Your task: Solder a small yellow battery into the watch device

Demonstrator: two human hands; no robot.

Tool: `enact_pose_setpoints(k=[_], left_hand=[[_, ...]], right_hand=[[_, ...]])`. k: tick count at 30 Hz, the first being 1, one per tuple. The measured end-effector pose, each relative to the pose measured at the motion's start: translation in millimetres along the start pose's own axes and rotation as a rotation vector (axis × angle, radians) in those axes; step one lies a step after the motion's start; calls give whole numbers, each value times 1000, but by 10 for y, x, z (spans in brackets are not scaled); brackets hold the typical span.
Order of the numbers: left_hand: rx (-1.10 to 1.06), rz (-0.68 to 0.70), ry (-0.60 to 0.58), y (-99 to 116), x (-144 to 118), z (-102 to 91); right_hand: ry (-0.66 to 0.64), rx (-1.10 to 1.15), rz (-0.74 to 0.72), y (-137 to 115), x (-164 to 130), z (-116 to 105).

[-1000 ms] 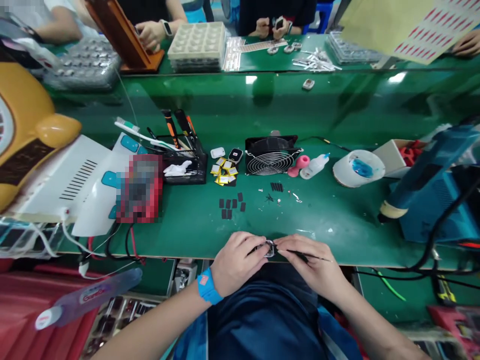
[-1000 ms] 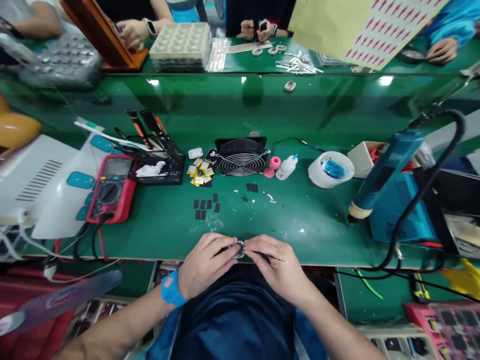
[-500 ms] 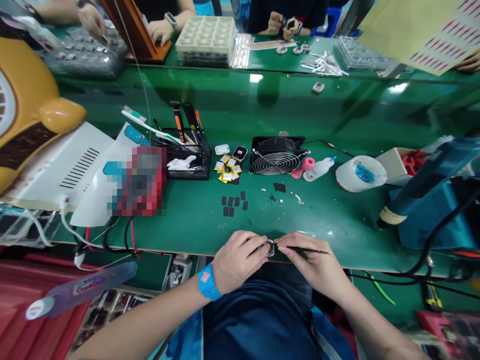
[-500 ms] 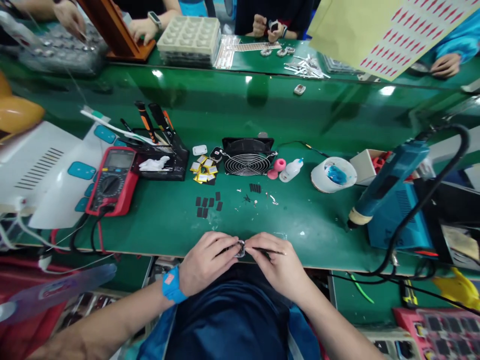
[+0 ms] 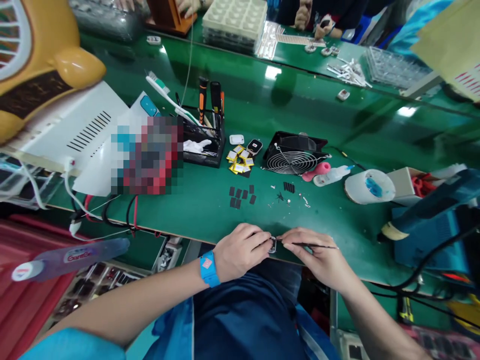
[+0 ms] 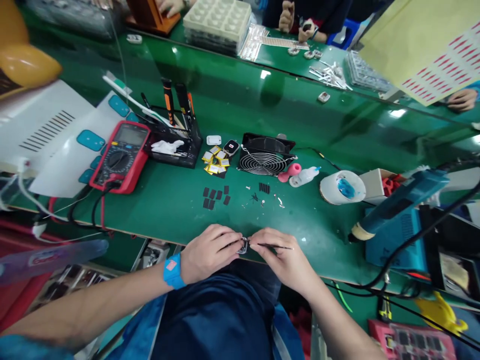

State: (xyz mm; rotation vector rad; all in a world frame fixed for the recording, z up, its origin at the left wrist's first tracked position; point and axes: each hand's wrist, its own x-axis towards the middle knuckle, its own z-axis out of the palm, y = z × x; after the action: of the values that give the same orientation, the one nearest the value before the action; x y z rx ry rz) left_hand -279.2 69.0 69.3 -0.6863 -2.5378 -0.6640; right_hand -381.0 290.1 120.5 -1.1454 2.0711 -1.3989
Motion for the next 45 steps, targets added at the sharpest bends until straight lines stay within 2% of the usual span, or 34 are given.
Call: enact_pose_setpoints(k=[17, 24, 29, 32, 36, 39, 42, 45], left_hand=[[-2, 1, 40, -7, -16, 7], [-12, 7, 71, -12, -17, 22], [-31, -4, 49, -22, -14, -2], [-36, -46, 31, 16, -4, -9], [-13, -184, 59, 132, 17, 46], [-3, -215, 89, 188, 6, 107], [-19, -218, 84, 182, -18, 119], [-37, -180, 36, 144, -19, 74]], right_hand=[[-74, -72, 20, -97, 92, -30], [-156, -97, 32, -129, 178, -66], [-144, -114, 32, -148, 175, -68], [-29, -92, 2, -149, 60, 0], [270, -65, -34, -102, -179, 233], [456, -2, -16, -40, -296, 473], [562, 11, -33, 14, -326, 660], [598, -18, -79, 40, -326, 732]])
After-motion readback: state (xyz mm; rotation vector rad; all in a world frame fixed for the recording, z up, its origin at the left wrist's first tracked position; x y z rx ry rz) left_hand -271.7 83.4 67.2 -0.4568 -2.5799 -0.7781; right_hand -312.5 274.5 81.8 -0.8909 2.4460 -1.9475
